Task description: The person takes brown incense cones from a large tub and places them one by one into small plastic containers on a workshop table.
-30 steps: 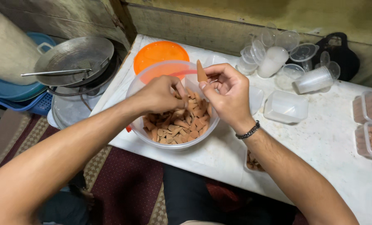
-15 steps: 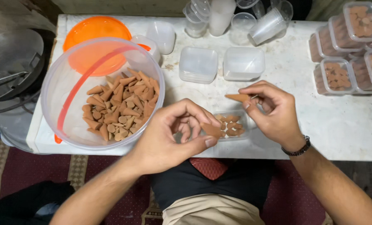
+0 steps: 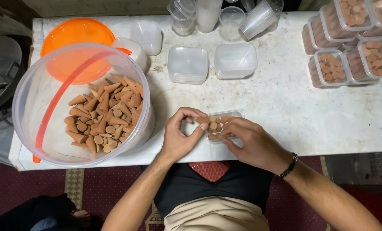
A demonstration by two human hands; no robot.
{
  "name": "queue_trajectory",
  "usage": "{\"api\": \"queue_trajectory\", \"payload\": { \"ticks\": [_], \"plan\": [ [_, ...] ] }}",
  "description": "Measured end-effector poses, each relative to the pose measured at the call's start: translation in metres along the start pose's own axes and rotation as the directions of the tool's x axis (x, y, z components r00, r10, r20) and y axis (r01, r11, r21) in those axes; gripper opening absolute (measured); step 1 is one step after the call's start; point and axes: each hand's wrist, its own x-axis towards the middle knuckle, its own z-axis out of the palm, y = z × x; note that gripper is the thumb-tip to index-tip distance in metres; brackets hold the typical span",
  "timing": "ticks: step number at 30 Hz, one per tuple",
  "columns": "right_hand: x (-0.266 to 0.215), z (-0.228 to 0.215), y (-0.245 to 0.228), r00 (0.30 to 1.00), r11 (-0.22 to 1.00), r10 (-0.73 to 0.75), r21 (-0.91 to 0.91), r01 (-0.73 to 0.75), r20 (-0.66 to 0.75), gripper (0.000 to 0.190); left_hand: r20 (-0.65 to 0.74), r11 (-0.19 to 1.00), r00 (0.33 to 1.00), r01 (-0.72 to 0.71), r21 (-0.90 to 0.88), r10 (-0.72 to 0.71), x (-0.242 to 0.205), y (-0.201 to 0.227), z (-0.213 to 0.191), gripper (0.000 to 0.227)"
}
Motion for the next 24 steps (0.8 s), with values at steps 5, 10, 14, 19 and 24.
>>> {"api": "queue_trajectory", "payload": {
  "ticks": [5,10,14,19,24],
  "plan": [
    [0.001,0.011,0.008,0.998,1.0,0.0,-0.029,0.002,0.07,0.008,0.0,1.0,1.0,0.021,0.02,-0.021,-0.007,-0.007,0.0,0.024],
    [0.0,0.018,0.023,0.991,0.997,0.006,-0.076,0.004,0.134,0.007,0.0,1.0,1.0,0.023,0.004,-0.023,-0.01,-0.008,0.004,0.022],
    [0.002,0.019,0.025,0.99,0.996,-0.011,-0.085,0.023,0.142,0.006,0.006,0.999,0.999,0.037,0.011,-0.037,-0.011,-0.008,0.004,0.022],
    [0.002,0.022,0.025,0.989,0.995,-0.006,-0.095,0.02,0.145,0.005,0.011,0.998,0.999,0.053,0.023,-0.053,-0.011,-0.009,0.004,0.022],
    [0.003,0.019,0.019,0.992,0.993,-0.032,-0.106,0.045,0.126,0.009,0.032,0.998,0.999,0.043,0.037,-0.044,-0.01,-0.008,0.004,0.021]
  ]
}}
